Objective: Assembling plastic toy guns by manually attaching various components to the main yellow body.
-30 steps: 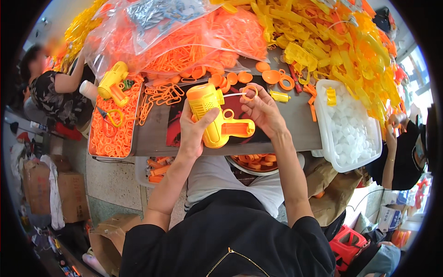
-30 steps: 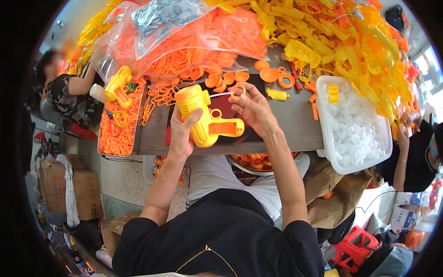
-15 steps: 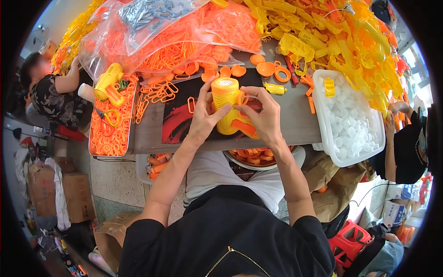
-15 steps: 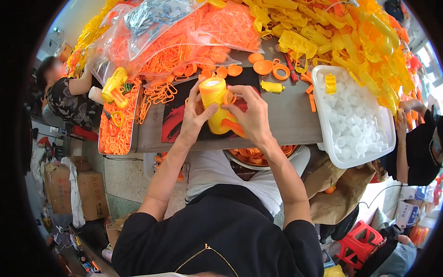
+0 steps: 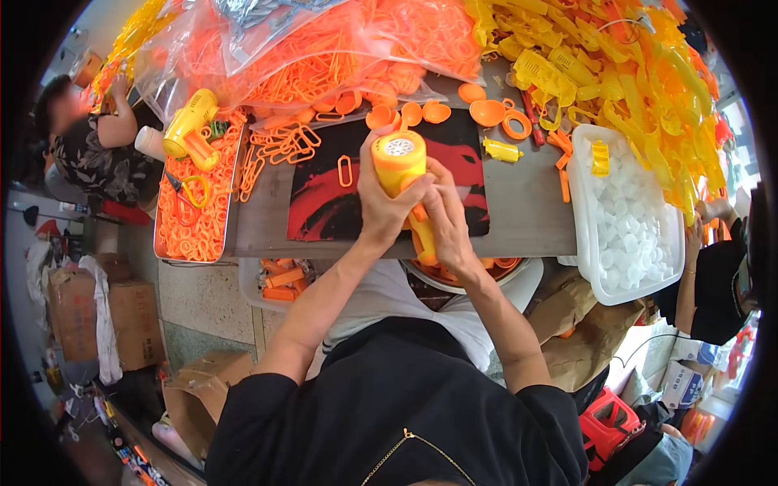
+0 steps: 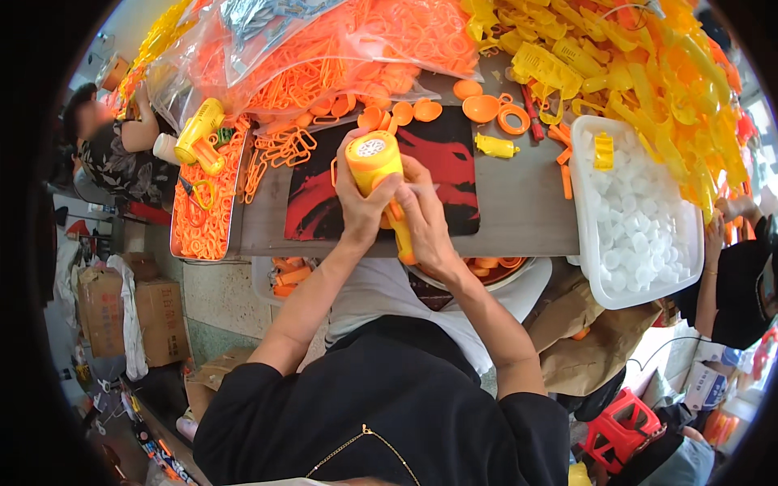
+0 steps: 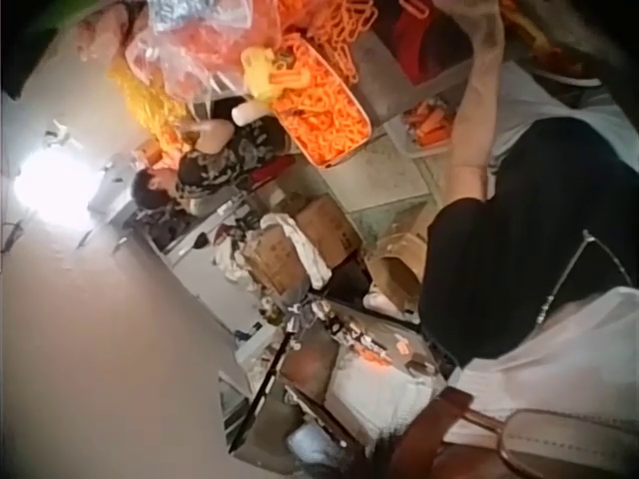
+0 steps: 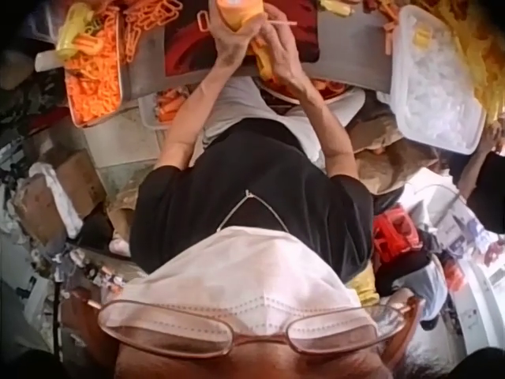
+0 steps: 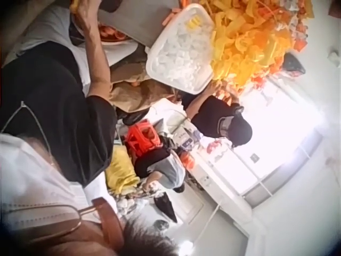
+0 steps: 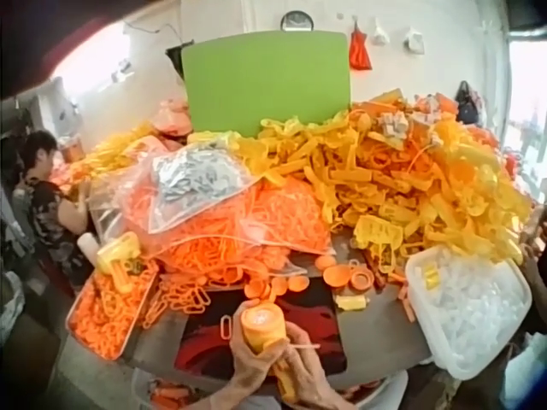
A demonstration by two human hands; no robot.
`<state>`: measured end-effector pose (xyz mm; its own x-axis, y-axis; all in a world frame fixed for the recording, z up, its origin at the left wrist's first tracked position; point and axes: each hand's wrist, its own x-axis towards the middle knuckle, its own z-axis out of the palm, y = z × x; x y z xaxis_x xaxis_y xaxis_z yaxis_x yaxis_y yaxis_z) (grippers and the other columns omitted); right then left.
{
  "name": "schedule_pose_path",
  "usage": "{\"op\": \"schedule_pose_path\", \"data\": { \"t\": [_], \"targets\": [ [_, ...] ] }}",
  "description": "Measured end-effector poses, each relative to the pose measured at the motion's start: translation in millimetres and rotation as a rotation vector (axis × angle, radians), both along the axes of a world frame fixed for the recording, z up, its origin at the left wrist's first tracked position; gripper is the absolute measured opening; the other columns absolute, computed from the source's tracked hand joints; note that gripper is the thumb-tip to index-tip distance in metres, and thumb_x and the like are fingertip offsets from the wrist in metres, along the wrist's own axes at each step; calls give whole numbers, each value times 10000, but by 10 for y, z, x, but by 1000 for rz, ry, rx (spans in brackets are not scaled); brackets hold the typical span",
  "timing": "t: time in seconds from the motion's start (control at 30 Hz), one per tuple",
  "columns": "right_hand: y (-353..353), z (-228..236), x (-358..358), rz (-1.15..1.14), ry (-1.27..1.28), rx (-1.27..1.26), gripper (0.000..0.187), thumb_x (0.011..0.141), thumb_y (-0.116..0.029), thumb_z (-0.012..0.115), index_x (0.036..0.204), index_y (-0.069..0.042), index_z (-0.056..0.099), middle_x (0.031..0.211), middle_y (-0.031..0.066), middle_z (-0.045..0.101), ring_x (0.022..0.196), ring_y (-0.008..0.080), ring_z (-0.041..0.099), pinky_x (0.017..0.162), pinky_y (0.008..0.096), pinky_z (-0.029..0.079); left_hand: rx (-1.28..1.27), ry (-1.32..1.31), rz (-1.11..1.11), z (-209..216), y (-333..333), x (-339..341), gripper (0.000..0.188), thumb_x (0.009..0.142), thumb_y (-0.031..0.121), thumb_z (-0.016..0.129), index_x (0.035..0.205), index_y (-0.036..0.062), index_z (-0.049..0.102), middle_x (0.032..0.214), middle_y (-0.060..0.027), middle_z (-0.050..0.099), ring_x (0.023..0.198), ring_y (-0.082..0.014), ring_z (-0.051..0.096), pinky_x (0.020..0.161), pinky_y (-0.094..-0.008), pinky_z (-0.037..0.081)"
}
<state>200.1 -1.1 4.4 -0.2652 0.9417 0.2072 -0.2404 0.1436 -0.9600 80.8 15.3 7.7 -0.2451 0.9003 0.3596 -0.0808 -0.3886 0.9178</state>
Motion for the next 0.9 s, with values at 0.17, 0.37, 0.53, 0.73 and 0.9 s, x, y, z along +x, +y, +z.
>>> {"op": "schedule_pose_path", "data": {
  "t": [0.17,0.37,0.53,0.73,0.9],
  "targets": [
    [93,-96,79,11,174,-169,442,1106,-268,410,1469,-15,391,1339,80,517,1236,159,496,1052,303,412,-26,157,41,107,136,125,692,751,136,858,1313,29,469,1063,-113,675,936,-180,685,841,-323,559],
    [269,116,325,196,522,-379,645,1047,-476,441,1503,-29,355,1467,105,475,1343,236,486,1079,429,443,155,1141,9,311,253,-48,931,726,470,837,1458,63,430,1233,-168,618,1174,-332,576,1062,-456,390],
    [424,-116,318,-101,-213,-134,647,987,-409,616,1454,-12,409,1351,140,548,1275,255,508,1064,375,429,223,1034,121,284,75,-431,579,747,328,840,1234,87,642,1216,-110,623,1183,-305,567,1023,-425,403],
    [294,-265,305,-318,-887,239,571,1004,-410,573,1419,-33,466,1344,182,539,1273,327,437,1109,436,313,-98,1216,397,-204,-236,-1041,210,798,134,789,967,101,671,981,-59,644,982,-270,618,866,-404,460],
    [199,-158,207,-468,-778,325,565,964,-298,651,1422,-26,464,1443,205,452,1372,350,374,1172,508,227,-36,968,390,-315,-255,-1236,105,865,71,726,948,51,665,912,-78,639,828,-261,651,716,-334,507]
  ]
}}
